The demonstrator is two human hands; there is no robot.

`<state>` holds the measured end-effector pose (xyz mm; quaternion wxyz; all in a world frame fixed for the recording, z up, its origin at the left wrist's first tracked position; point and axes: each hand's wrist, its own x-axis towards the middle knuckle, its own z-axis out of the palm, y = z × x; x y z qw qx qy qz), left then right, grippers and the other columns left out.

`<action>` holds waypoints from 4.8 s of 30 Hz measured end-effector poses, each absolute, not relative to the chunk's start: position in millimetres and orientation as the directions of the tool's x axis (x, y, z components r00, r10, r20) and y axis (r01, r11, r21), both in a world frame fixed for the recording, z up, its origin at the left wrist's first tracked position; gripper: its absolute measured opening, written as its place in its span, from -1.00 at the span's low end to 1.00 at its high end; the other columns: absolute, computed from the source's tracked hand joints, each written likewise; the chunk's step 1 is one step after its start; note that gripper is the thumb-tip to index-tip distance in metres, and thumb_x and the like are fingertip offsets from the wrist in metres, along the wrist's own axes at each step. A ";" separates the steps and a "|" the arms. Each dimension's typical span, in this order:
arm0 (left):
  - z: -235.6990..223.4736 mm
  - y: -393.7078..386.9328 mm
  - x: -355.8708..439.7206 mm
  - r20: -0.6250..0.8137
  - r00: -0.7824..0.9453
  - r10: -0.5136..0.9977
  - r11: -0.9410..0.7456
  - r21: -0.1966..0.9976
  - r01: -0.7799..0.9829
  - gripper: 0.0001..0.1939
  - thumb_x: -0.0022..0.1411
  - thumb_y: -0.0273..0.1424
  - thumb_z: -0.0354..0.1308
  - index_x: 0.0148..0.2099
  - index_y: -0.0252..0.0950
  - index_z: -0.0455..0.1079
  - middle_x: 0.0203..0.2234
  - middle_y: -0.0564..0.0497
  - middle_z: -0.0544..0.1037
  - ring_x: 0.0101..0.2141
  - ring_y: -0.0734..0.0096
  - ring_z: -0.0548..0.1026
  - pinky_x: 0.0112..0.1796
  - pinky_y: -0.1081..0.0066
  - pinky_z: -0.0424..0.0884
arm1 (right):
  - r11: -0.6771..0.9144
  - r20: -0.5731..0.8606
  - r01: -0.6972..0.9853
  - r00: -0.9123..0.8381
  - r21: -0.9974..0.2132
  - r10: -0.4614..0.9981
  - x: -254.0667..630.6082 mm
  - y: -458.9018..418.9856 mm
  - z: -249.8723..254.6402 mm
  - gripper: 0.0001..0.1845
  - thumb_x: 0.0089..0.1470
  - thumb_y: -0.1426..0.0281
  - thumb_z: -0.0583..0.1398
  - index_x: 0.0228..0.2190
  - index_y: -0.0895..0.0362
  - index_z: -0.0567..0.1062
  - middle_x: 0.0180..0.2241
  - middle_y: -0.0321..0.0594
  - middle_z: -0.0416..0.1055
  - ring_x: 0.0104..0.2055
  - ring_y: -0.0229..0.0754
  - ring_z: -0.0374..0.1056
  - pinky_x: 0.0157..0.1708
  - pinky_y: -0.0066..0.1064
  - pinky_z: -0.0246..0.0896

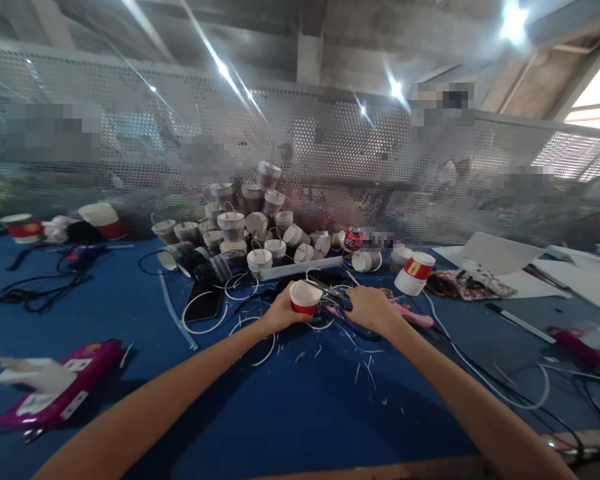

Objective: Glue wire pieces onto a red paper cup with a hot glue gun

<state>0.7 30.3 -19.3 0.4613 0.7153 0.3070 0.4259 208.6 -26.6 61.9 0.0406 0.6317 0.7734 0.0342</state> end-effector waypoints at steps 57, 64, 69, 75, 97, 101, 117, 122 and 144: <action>-11.1 43.6 -14.4 0.233 0.664 0.710 -0.281 0.959 -0.036 -0.26 -0.23 -0.40 0.35 0.05 -0.28 0.19 -0.14 -0.10 0.42 -0.10 0.21 0.37 -0.04 0.14 0.24 | 0.219 -0.037 0.967 -0.216 0.131 0.976 220.2 -23.6 63.1 -0.33 0.04 -0.07 -0.11 -0.26 0.20 0.49 -0.31 0.04 0.48 -0.27 0.05 0.43 -0.32 -0.28 0.25; -11.2 42.3 -15.5 0.202 0.698 0.687 -0.237 0.970 -0.048 -0.22 -0.18 -0.43 0.33 0.12 -0.25 0.13 -0.08 -0.13 0.41 -0.08 0.21 0.38 -0.02 0.13 0.24 | 0.208 -0.022 0.965 -0.207 0.160 0.978 218.2 -24.2 64.1 -0.31 0.03 -0.08 -0.10 -0.20 0.22 0.46 -0.29 0.07 0.48 -0.24 0.09 0.42 -0.30 -0.24 0.26; -13.4 35.2 -4.7 0.261 0.588 0.765 -0.295 0.955 -0.040 -0.17 -0.24 -0.46 0.36 0.11 -0.28 0.11 -0.06 -0.15 0.40 -0.05 0.18 0.36 0.01 0.14 0.22 | 0.199 -0.044 0.970 -0.195 0.138 0.980 214.2 -25.1 64.4 -0.30 0.04 -0.08 -0.11 -0.17 0.23 0.42 -0.26 0.09 0.48 -0.22 0.08 0.42 -0.29 -0.25 0.25; -8.1 24.3 2.8 0.335 0.474 0.814 -0.404 0.913 0.049 -0.29 -0.22 -0.47 0.34 0.02 -0.33 0.19 -0.10 -0.13 0.42 -0.07 0.20 0.37 0.01 0.17 0.21 | 0.162 -0.017 0.977 -0.161 0.142 0.987 220.3 -26.9 65.7 -0.30 0.00 -0.11 -0.09 -0.20 0.22 0.42 -0.25 0.07 0.46 -0.21 0.07 0.41 -0.28 -0.25 0.24; -13.9 30.2 -1.2 0.273 0.500 0.822 -0.356 0.932 0.075 -0.24 -0.23 -0.47 0.34 0.05 -0.32 0.11 -0.10 -0.13 0.40 -0.06 0.16 0.35 0.01 0.09 0.20 | 0.205 -0.024 0.970 -0.204 0.130 0.979 219.9 -22.4 59.7 -0.40 0.06 -0.01 -0.06 -0.27 0.21 0.49 -0.31 0.06 0.49 -0.25 0.07 0.43 -0.31 -0.26 0.26; -14.7 31.4 -2.3 0.278 0.494 0.824 -0.367 0.926 0.091 -0.22 -0.23 -0.45 0.34 0.06 -0.33 0.09 -0.08 -0.13 0.35 -0.04 0.16 0.32 0.04 0.08 0.14 | 0.175 -0.016 0.976 -0.174 0.132 0.985 221.1 -21.3 61.2 -0.43 0.08 0.03 -0.05 -0.23 0.22 0.47 -0.29 0.06 0.49 -0.24 0.07 0.43 -0.33 -0.27 0.25; -23.8 40.8 -3.4 0.226 0.580 0.783 -0.236 0.970 -0.059 -0.27 -0.23 -0.43 0.34 0.04 -0.28 0.17 -0.11 -0.06 0.36 -0.06 0.21 0.30 0.01 0.15 0.18 | 0.190 0.030 0.969 -0.197 0.156 0.980 233.9 -17.0 56.5 -0.42 0.02 -0.01 -0.04 -0.22 0.19 0.45 -0.26 0.03 0.48 -0.24 0.05 0.41 -0.33 -0.29 0.21; -21.3 39.5 -3.7 0.211 0.573 0.792 -0.199 0.976 -0.085 -0.25 -0.27 -0.41 0.36 0.03 -0.28 0.18 -0.11 -0.06 0.37 -0.05 0.20 0.30 0.03 0.12 0.14 | 0.192 0.027 0.971 -0.198 0.140 0.980 233.1 -15.8 54.6 -0.42 0.02 -0.01 -0.04 -0.21 0.18 0.46 -0.26 0.01 0.48 -0.24 0.05 0.41 -0.33 -0.30 0.19; 0.5 42.2 -19.5 0.174 0.384 0.907 -0.157 0.985 -0.076 -0.13 -0.36 -0.38 0.39 0.08 -0.32 0.19 -0.08 -0.15 0.43 -0.08 0.15 0.38 0.00 0.11 0.22 | 0.070 0.150 0.997 -0.065 -0.030 0.987 227.8 -24.0 58.9 -0.46 0.11 0.03 -0.10 -0.23 0.18 0.41 -0.25 -0.01 0.47 -0.21 0.03 0.40 -0.35 -0.35 0.14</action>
